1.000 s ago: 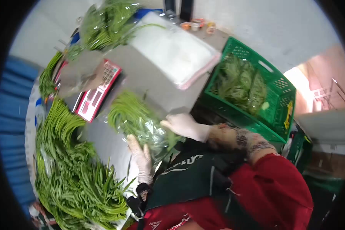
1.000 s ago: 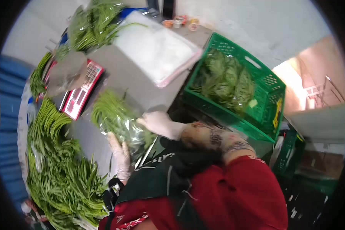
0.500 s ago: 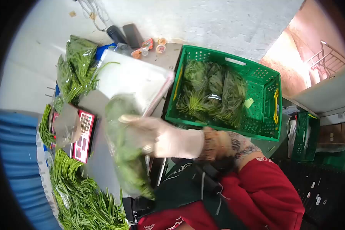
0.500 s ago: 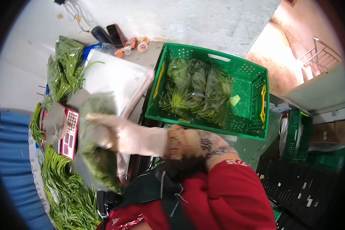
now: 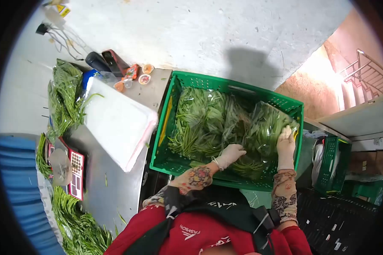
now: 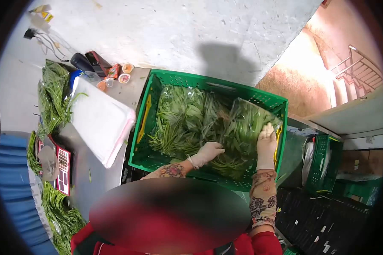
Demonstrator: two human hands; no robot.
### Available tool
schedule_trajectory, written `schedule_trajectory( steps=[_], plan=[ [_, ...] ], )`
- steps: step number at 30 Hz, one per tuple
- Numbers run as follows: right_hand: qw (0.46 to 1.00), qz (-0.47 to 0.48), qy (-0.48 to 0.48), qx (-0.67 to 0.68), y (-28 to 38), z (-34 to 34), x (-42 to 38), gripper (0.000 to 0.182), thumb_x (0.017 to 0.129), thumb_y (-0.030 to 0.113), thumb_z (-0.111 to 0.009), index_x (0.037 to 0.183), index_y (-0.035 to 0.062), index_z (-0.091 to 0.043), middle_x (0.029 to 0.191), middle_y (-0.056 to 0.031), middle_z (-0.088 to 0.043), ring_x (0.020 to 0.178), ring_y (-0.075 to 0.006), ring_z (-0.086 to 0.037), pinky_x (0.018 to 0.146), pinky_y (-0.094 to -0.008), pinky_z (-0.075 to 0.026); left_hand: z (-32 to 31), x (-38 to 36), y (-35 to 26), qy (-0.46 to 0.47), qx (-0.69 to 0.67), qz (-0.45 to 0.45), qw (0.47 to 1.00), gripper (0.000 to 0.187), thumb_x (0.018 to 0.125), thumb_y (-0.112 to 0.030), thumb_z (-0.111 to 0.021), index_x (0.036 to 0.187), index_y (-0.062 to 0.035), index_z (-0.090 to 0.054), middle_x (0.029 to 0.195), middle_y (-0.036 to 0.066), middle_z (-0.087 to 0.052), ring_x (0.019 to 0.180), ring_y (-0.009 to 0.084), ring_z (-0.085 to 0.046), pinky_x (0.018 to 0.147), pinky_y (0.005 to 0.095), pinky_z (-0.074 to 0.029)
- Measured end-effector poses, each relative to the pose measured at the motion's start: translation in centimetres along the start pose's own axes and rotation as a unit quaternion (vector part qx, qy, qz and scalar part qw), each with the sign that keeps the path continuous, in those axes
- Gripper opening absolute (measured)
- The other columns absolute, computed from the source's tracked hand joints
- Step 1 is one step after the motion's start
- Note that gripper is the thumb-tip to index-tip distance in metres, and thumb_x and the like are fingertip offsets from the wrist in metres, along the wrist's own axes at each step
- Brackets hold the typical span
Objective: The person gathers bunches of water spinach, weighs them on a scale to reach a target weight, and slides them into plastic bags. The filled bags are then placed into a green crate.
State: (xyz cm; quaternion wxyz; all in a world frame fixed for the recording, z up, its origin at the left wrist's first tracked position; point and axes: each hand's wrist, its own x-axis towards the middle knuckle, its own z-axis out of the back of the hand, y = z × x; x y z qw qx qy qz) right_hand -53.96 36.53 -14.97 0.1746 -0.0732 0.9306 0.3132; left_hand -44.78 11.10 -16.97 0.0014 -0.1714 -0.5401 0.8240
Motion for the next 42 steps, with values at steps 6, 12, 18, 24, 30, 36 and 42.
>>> schedule_trajectory(
  steps=[6, 12, 18, 24, 30, 36, 42],
  plan=[
    [0.749, 0.041, -0.101, -0.654, -11.1, 4.0, -0.8, 0.064, 0.097, 0.046, -0.034, 0.148, 0.0108, -0.017, 0.153, -0.0195, -0.006, 0.14, -0.0369, -0.008, 0.112, -0.0429, -0.011, -1.5, 1.7, 3.2, -0.045, 0.037, 0.107, 0.993, 0.034, 0.082, -0.035, -0.058, 0.08, -0.0032, -0.067, 0.081, 0.016, -0.065, 0.08, 0.0352, -0.062, 0.07, 0.0437, -0.048],
    [0.576, -0.028, -0.214, -0.789, -14.9, -2.9, 0.9, 0.065, 0.096, 0.05, -0.033, 0.148, 0.0161, -0.015, 0.152, -0.0174, -0.012, 0.138, -0.0377, -0.015, 0.109, -0.0486, -0.021, -2.2, 0.2, 3.1, -0.097, -0.066, 0.122, 0.986, 0.04, 0.083, -0.032, -0.061, 0.103, 0.0024, -0.062, 0.097, 0.02, -0.065, 0.089, 0.0349, -0.062, 0.077, 0.0381, -0.048],
    [-0.064, 0.273, -0.023, -0.96, -13.2, 2.5, 3.6, 0.04, 0.095, 0.04, -0.045, 0.115, 0.0096, -0.061, 0.127, -0.0153, -0.054, 0.109, -0.0289, -0.054, 0.084, -0.0407, -0.047, 0.3, -4.8, -0.8, -0.064, -0.03, 0.117, 0.991, 0.054, 0.075, -0.022, -0.058, 0.121, 0.004, -0.048, 0.109, 0.026, -0.059, 0.099, 0.0382, -0.058, 0.083, 0.0418, -0.047],
    [0.094, 0.271, 0.162, -0.944, -13.9, -6.5, -2.1, 0.051, 0.095, 0.03, -0.048, 0.137, 0.0012, -0.038, 0.138, -0.0239, -0.037, 0.124, -0.0371, -0.041, 0.097, -0.0436, -0.04, 5.5, -13.3, -0.5, -0.213, -0.112, -0.027, 0.97, 0.028, 0.082, 0.0, -0.045, 0.107, 0.0021, -0.057, 0.095, 0.018, -0.066, 0.091, 0.0323, -0.063, 0.08, 0.0389, -0.049],
    [0.096, 0.233, 0.363, -0.897, -15.3, -13.6, 3.8, 0.036, 0.095, 0.026, -0.049, 0.122, 0.0038, -0.053, 0.114, -0.0183, -0.055, 0.103, -0.0274, -0.055, 0.086, -0.0349, -0.046, 9.0, -27.7, 2.2, -0.471, -0.185, 0.088, 0.858, 0.025, 0.089, -0.009, -0.049, 0.111, -0.0012, -0.059, 0.099, 0.012, -0.066, 0.092, 0.0221, -0.064, 0.084, 0.0314, -0.049],
    [0.301, -0.098, 0.601, -0.734, -24.4, -27.0, -5.0, 0.029, 0.095, 0.021, -0.048, 0.111, 0.0008, -0.061, 0.099, -0.0161, -0.062, 0.091, -0.0227, -0.059, 0.081, -0.0313, -0.047, 8.5, -41.7, 6.2, -0.576, -0.308, 0.184, 0.734, 0.025, 0.094, -0.007, -0.046, 0.116, -0.002, -0.057, 0.094, 0.004, -0.066, 0.09, 0.0116, -0.06, 0.085, 0.0266, -0.047],
    [0.29, -0.171, 0.708, -0.62, -36.6, -28.9, -35.6, 0.024, 0.092, 0.009, -0.047, 0.103, -0.0055, -0.061, 0.097, -0.0141, -0.066, 0.09, -0.0174, -0.062, 0.081, -0.0283, -0.047, 6.2, -54.8, 7.9, -0.673, -0.471, 0.056, 0.568, 0.026, 0.097, -0.015, -0.045, 0.116, -0.0017, -0.057, 0.088, 0.005, -0.065, 0.083, 0.0115, -0.061, 0.078, 0.0247, -0.049]
  ],
)
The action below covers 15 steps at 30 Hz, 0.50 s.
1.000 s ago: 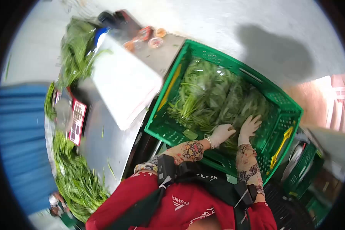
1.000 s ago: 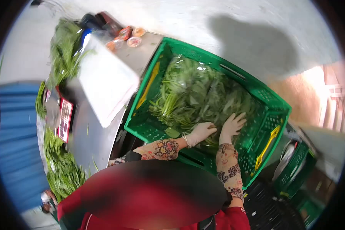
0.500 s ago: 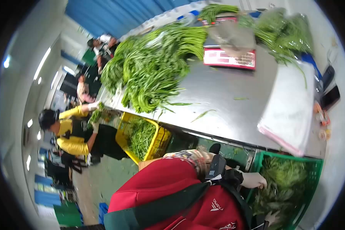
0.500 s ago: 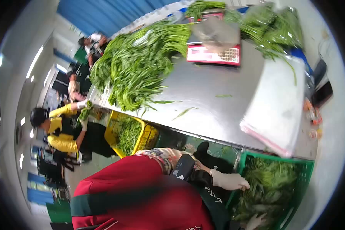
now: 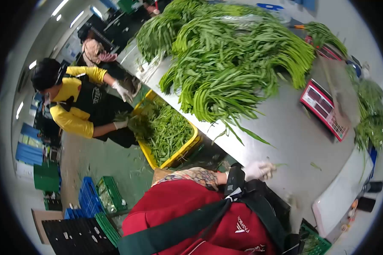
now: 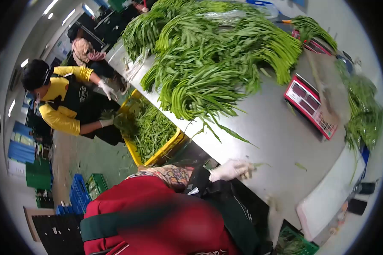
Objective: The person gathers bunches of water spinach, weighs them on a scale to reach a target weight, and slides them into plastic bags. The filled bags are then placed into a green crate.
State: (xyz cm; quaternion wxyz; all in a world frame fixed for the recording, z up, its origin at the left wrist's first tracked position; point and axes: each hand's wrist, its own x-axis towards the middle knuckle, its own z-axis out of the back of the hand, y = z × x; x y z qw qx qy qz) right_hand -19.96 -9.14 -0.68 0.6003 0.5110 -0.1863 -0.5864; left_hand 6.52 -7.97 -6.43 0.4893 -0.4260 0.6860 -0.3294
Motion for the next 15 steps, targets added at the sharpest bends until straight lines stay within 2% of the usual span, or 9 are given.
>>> schedule_trajectory(
  steps=[2, 3, 4, 6, 8, 9, 10, 12, 15],
  plan=[
    [0.982, 0.093, 0.141, 0.087, 5.8, -5.1, 3.1, 0.024, 0.092, 0.008, -0.047, 0.107, -0.0049, -0.06, 0.101, -0.0139, -0.065, 0.092, -0.0184, -0.062, 0.083, -0.0297, -0.047, 4.3, -1.9, -2.5, -0.195, 0.178, -0.154, 0.952, 0.026, 0.097, -0.017, -0.046, 0.114, -0.0014, -0.058, 0.084, 0.005, -0.063, 0.077, 0.0115, -0.059, 0.071, 0.0254, -0.049],
    [0.97, 0.153, 0.179, 0.066, 8.0, -7.7, 4.6, 0.025, 0.092, 0.008, -0.047, 0.109, -0.0049, -0.06, 0.105, -0.0139, -0.064, 0.096, -0.0182, -0.061, 0.086, -0.0294, -0.046, 6.4, -2.9, -3.4, -0.303, 0.159, -0.148, 0.928, 0.024, 0.096, -0.017, -0.047, 0.112, -0.0014, -0.058, 0.083, 0.005, -0.062, 0.074, 0.011, -0.058, 0.069, 0.0261, -0.049],
    [0.956, 0.16, 0.232, 0.079, 9.9, -10.2, 6.4, 0.025, 0.093, 0.009, -0.048, 0.11, -0.0049, -0.06, 0.107, -0.0136, -0.064, 0.098, -0.0181, -0.061, 0.087, -0.0292, -0.046, 8.3, -3.8, -4.1, -0.407, 0.139, -0.139, 0.892, 0.023, 0.096, -0.017, -0.049, 0.109, -0.0014, -0.059, 0.082, 0.004, -0.061, 0.072, 0.0106, -0.056, 0.067, 0.0269, -0.049],
    [0.92, 0.113, 0.349, 0.135, 13.3, -15.2, 10.4, 0.027, 0.094, 0.01, -0.048, 0.113, -0.0047, -0.059, 0.108, -0.013, -0.064, 0.102, -0.018, -0.06, 0.089, -0.0287, -0.046, 12.2, -6.0, -5.4, -0.539, 0.198, -0.248, 0.78, 0.02, 0.095, -0.015, -0.05, 0.109, -0.0013, -0.056, 0.086, 0.005, -0.058, 0.07, 0.01, -0.055, 0.066, 0.0261, -0.049],
    [0.916, 0.094, 0.364, 0.142, 16.4, -20.5, 13.1, 0.028, 0.094, 0.012, -0.051, 0.114, -0.0046, -0.059, 0.106, -0.0127, -0.065, 0.1, -0.0163, -0.06, 0.087, -0.0272, -0.046, 16.5, -7.3, -4.6, -0.59, 0.084, -0.23, 0.77, 0.021, 0.092, -0.015, -0.054, 0.109, -0.0035, -0.054, 0.088, 0.009, -0.058, 0.076, 0.0175, -0.059, 0.07, 0.0304, -0.048],
    [0.915, 0.109, 0.368, 0.123, 17.3, -23.0, 14.8, 0.03, 0.093, 0.014, -0.053, 0.116, -0.0047, -0.058, 0.106, -0.0123, -0.065, 0.099, -0.0152, -0.06, 0.086, -0.0263, -0.046, 18.3, -7.2, -3.9, -0.615, 0.081, -0.281, 0.733, 0.021, 0.093, -0.016, -0.054, 0.109, -0.0022, -0.054, 0.094, 0.01, -0.055, 0.076, 0.0173, -0.058, 0.069, 0.0304, -0.048],
    [0.914, 0.125, 0.372, 0.103, 18.0, -25.2, 16.3, 0.032, 0.092, 0.015, -0.055, 0.117, -0.0048, -0.057, 0.106, -0.0119, -0.065, 0.098, -0.0141, -0.059, 0.084, -0.0253, -0.046, 19.5, -7.7, -3.7, -0.633, 0.093, -0.261, 0.723, 0.022, 0.093, -0.015, -0.053, 0.111, -0.0016, -0.053, 0.104, 0.013, -0.054, 0.084, 0.0209, -0.058, 0.076, 0.0321, -0.047],
    [0.933, 0.11, 0.334, 0.072, 20.0, -29.3, 17.8, 0.033, 0.09, 0.016, -0.059, 0.117, -0.0043, -0.058, 0.106, -0.0112, -0.065, 0.096, -0.0129, -0.059, 0.083, -0.0247, -0.045, 21.9, -7.9, -3.0, -0.682, 0.18, -0.227, 0.671, 0.024, 0.092, -0.017, -0.053, 0.111, -0.002, -0.054, 0.106, 0.015, -0.056, 0.094, 0.0265, -0.056, 0.084, 0.0358, -0.044],
    [0.925, 0.072, 0.363, 0.08, 21.4, -33.6, 19.3, 0.034, 0.088, 0.017, -0.062, 0.114, -0.0038, -0.058, 0.105, -0.0103, -0.065, 0.093, -0.012, -0.059, 0.081, -0.0249, -0.046, 23.9, -7.5, -2.5, -0.659, 0.19, -0.143, 0.714, 0.026, 0.092, -0.021, -0.052, 0.11, -0.0043, -0.059, 0.103, 0.018, -0.061, 0.1, 0.0327, -0.055, 0.089, 0.0403, -0.042]
  ],
)
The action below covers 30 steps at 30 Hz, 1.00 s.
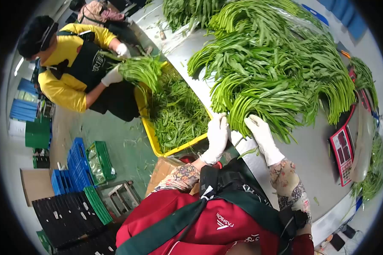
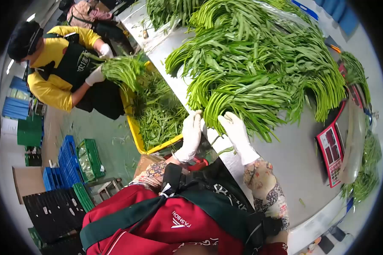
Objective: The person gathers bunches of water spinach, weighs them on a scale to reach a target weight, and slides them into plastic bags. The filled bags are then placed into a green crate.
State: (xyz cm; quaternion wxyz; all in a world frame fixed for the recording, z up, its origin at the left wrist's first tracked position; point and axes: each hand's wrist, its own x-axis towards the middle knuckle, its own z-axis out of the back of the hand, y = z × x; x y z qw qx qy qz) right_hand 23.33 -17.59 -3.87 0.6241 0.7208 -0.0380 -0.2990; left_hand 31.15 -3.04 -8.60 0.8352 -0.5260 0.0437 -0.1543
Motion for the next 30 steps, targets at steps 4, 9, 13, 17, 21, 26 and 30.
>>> schedule_trajectory(
  steps=[4, 9, 13, 17, 21, 26, 30],
  plan=[
    [0.999, -0.004, -0.001, 0.037, 0.4, -2.2, 2.6, 0.036, 0.083, 0.017, -0.069, 0.109, -0.0048, -0.057, 0.103, -0.0107, -0.064, 0.091, -0.0122, -0.059, 0.079, -0.0248, -0.047, -1.8, -0.6, 0.1, -0.066, 0.086, -0.062, 0.992, 0.036, 0.09, -0.025, -0.054, 0.116, -0.0013, -0.056, 0.111, 0.02, -0.059, 0.105, 0.035, -0.052, 0.092, 0.0423, -0.041],
    [0.998, -0.01, -0.041, 0.042, 0.2, -3.2, 3.3, 0.044, 0.075, 0.017, -0.076, 0.108, -0.0045, -0.056, 0.101, -0.0109, -0.065, 0.085, -0.0153, -0.062, 0.075, -0.0286, -0.049, -2.0, -2.0, -2.3, -0.03, 0.129, -0.06, 0.989, 0.05, 0.088, -0.024, -0.055, 0.13, 0.0003, -0.044, 0.118, 0.022, -0.049, 0.103, 0.038, -0.048, 0.09, 0.0446, -0.039],
    [0.996, -0.015, -0.031, 0.077, 0.3, -4.1, 3.8, 0.031, 0.077, 0.01, -0.073, 0.103, -0.0015, -0.06, 0.095, -0.006, -0.065, 0.08, -0.0139, -0.061, 0.071, -0.0262, -0.049, -3.3, -3.3, -2.6, -0.047, 0.104, -0.066, 0.991, 0.056, 0.085, -0.016, -0.057, 0.135, 0.0011, -0.039, 0.121, 0.025, -0.046, 0.107, 0.0402, -0.048, 0.089, 0.0443, -0.042],
    [0.996, -0.063, -0.019, 0.068, 0.7, -2.8, 4.3, 0.02, 0.075, 0.007, -0.071, 0.093, 0.0007, -0.066, 0.085, -0.0046, -0.067, 0.07, -0.0134, -0.062, 0.067, -0.027, -0.049, -2.6, -3.8, -3.3, 0.02, 0.057, -0.026, 0.998, 0.055, 0.084, -0.014, -0.058, 0.134, 0.0011, -0.04, 0.12, 0.026, -0.046, 0.11, 0.0398, -0.048, 0.093, 0.0433, -0.04],
    [0.994, -0.026, -0.007, 0.106, 1.1, -2.3, 3.1, 0.02, 0.073, 0.008, -0.071, 0.091, 0.0012, -0.066, 0.085, -0.0041, -0.066, 0.071, -0.0135, -0.06, 0.067, -0.0269, -0.048, -3.2, -3.6, -2.4, -0.005, 0.022, -0.067, 0.997, 0.054, 0.085, -0.011, -0.056, 0.134, 0.0009, -0.04, 0.124, 0.026, -0.045, 0.115, 0.039, -0.046, 0.097, 0.0412, -0.039],
    [0.991, 0.001, -0.012, 0.137, 1.5, -2.6, 2.2, 0.026, 0.077, 0.008, -0.068, 0.101, 0.0012, -0.062, 0.093, -0.003, -0.065, 0.08, -0.012, -0.06, 0.074, -0.026, -0.047, -2.7, -3.6, -2.5, 0.061, -0.073, -0.044, 0.994, 0.056, 0.085, -0.008, -0.055, 0.137, 0.0018, -0.036, 0.139, 0.024, -0.037, 0.13, 0.0388, -0.034, 0.107, 0.0412, -0.029],
    [0.981, 0.018, 0.013, 0.192, 2.0, -1.3, 1.0, 0.029, 0.079, 0.007, -0.067, 0.106, 0.0023, -0.061, 0.099, -0.0033, -0.064, 0.09, -0.0123, -0.059, 0.082, -0.0261, -0.046, -1.5, -3.4, -4.0, 0.058, -0.022, -0.144, 0.988, 0.052, 0.084, -0.007, -0.057, 0.133, 0.0032, -0.042, 0.131, 0.022, -0.046, 0.129, 0.0395, -0.036, 0.106, 0.0456, -0.029]
  ],
)
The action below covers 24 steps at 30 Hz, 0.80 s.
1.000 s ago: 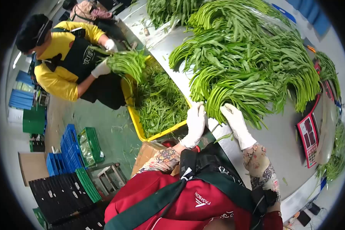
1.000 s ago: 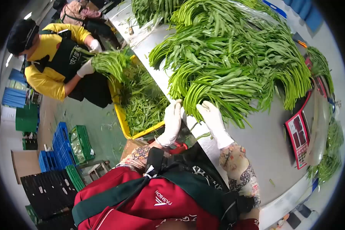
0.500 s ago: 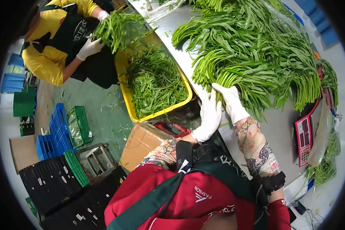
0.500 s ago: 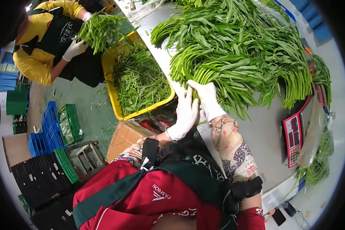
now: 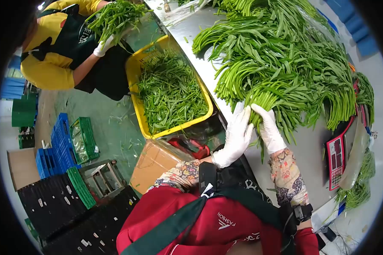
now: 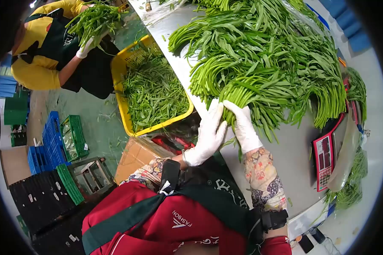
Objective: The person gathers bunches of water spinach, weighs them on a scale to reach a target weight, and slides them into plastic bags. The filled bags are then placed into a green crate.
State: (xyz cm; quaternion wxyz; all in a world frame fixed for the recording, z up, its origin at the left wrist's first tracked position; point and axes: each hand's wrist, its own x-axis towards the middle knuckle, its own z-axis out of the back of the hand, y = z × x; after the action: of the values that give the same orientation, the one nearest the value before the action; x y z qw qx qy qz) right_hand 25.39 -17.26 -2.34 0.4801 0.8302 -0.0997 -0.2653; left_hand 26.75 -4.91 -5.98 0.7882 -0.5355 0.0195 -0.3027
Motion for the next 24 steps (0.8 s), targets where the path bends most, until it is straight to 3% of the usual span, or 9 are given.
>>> schedule_trajectory(
  steps=[4, 7, 9, 11, 13, 15, 18, 21, 24],
  plan=[
    [0.998, -0.02, 0.013, 0.054, 0.1, 1.2, 0.0, 0.03, 0.08, 0.005, -0.065, 0.11, 0.0028, -0.06, 0.103, -0.0041, -0.063, 0.095, -0.0137, -0.059, 0.086, -0.0273, -0.046, 0.5, 0.3, -0.7, -0.014, 0.045, -0.067, 0.997, 0.048, 0.083, -0.009, -0.058, 0.128, 0.0034, -0.047, 0.12, 0.021, -0.051, 0.123, 0.04, -0.04, 0.104, 0.0464, -0.031],
    [0.999, -0.018, 0.017, 0.047, 0.2, 1.2, -0.2, 0.031, 0.08, 0.005, -0.066, 0.11, 0.0029, -0.06, 0.103, -0.005, -0.064, 0.094, -0.0135, -0.06, 0.086, -0.0273, -0.046, -0.1, 0.2, 0.1, -0.024, 0.029, -0.05, 0.998, 0.046, 0.084, -0.009, -0.057, 0.127, 0.0024, -0.049, 0.122, 0.021, -0.048, 0.121, 0.0408, -0.04, 0.104, 0.0457, -0.031],
    [0.998, -0.017, 0.01, 0.052, -0.6, 1.6, 0.8, 0.029, 0.08, 0.006, -0.067, 0.108, 0.0031, -0.061, 0.102, -0.0054, -0.065, 0.094, -0.0132, -0.061, 0.085, -0.027, -0.047, -0.4, 0.6, -0.5, -0.028, -0.14, 0.107, 0.984, 0.036, 0.087, -0.01, -0.055, 0.123, -0.0037, -0.055, 0.13, 0.022, -0.042, 0.126, 0.0362, -0.038, 0.105, 0.0418, -0.031],
    [0.997, -0.027, 0.01, 0.078, -0.2, 0.8, 0.5, 0.03, 0.078, 0.002, -0.068, 0.107, 0.0, -0.06, 0.097, -0.0067, -0.065, 0.086, -0.0152, -0.064, 0.078, -0.0273, -0.051, -1.4, 0.9, 1.2, -0.063, -0.2, 0.186, 0.96, 0.031, 0.089, -0.012, -0.055, 0.119, -0.0059, -0.058, 0.136, 0.022, -0.038, 0.125, 0.033, -0.04, 0.103, 0.0388, -0.034],
    [0.997, -0.036, -0.007, 0.068, -0.5, 0.6, 1.0, 0.03, 0.077, 0.0, -0.068, 0.106, -0.001, -0.06, 0.097, -0.0077, -0.065, 0.084, -0.0161, -0.064, 0.076, -0.0279, -0.052, -1.0, 1.7, 2.1, 0.002, -0.305, 0.228, 0.925, 0.028, 0.091, -0.011, -0.055, 0.116, -0.001, -0.058, 0.121, 0.013, -0.053, 0.105, 0.0165, -0.051, 0.092, 0.0275, -0.04],
    [0.996, -0.04, 0.005, 0.074, -0.5, 0.8, 1.3, 0.029, 0.077, 0.0, -0.068, 0.105, -0.0008, -0.061, 0.097, -0.008, -0.065, 0.084, -0.0158, -0.064, 0.076, -0.028, -0.052, -0.6, 2.0, 0.8, -0.015, -0.413, 0.279, 0.867, 0.027, 0.091, -0.013, -0.056, 0.114, 0.0003, -0.058, 0.112, 0.009, -0.059, 0.095, 0.0122, -0.054, 0.084, 0.0239, -0.043],
    [0.998, -0.031, 0.015, 0.053, 0.3, 0.3, 0.5, 0.029, 0.078, 0.002, -0.067, 0.107, -0.0006, -0.061, 0.097, -0.0072, -0.066, 0.084, -0.0154, -0.063, 0.077, -0.0273, -0.051, -0.4, 1.8, 0.5, 0.024, -0.197, 0.239, 0.95, 0.027, 0.091, -0.012, -0.056, 0.114, 0.0012, -0.058, 0.109, 0.009, -0.06, 0.092, 0.0128, -0.056, 0.08, 0.024, -0.047],
    [0.999, -0.018, 0.001, 0.046, 2.7, 1.0, -1.9, 0.029, 0.078, 0.003, -0.066, 0.107, -0.0005, -0.061, 0.097, -0.007, -0.066, 0.085, -0.0153, -0.063, 0.078, -0.0275, -0.05, 0.9, 1.4, -3.6, 0.079, -0.248, 0.187, 0.947, 0.029, 0.092, -0.008, -0.052, 0.119, 0.0031, -0.053, 0.119, 0.016, -0.056, 0.112, 0.0237, -0.054, 0.095, 0.0309, -0.041],
    [0.993, 0.02, -0.019, 0.115, 7.8, 1.9, -6.1, 0.045, 0.078, 0.006, -0.064, 0.12, -0.0027, -0.051, 0.094, -0.0066, -0.064, 0.091, -0.0175, -0.06, 0.085, -0.0309, -0.047, -0.2, 0.2, -5.0, 0.092, -0.463, 0.077, 0.878, 0.033, 0.091, -0.001, -0.048, 0.124, 0.0036, -0.047, 0.128, 0.019, -0.051, 0.119, 0.0259, -0.051, 0.102, 0.0341, -0.038]
  ],
)
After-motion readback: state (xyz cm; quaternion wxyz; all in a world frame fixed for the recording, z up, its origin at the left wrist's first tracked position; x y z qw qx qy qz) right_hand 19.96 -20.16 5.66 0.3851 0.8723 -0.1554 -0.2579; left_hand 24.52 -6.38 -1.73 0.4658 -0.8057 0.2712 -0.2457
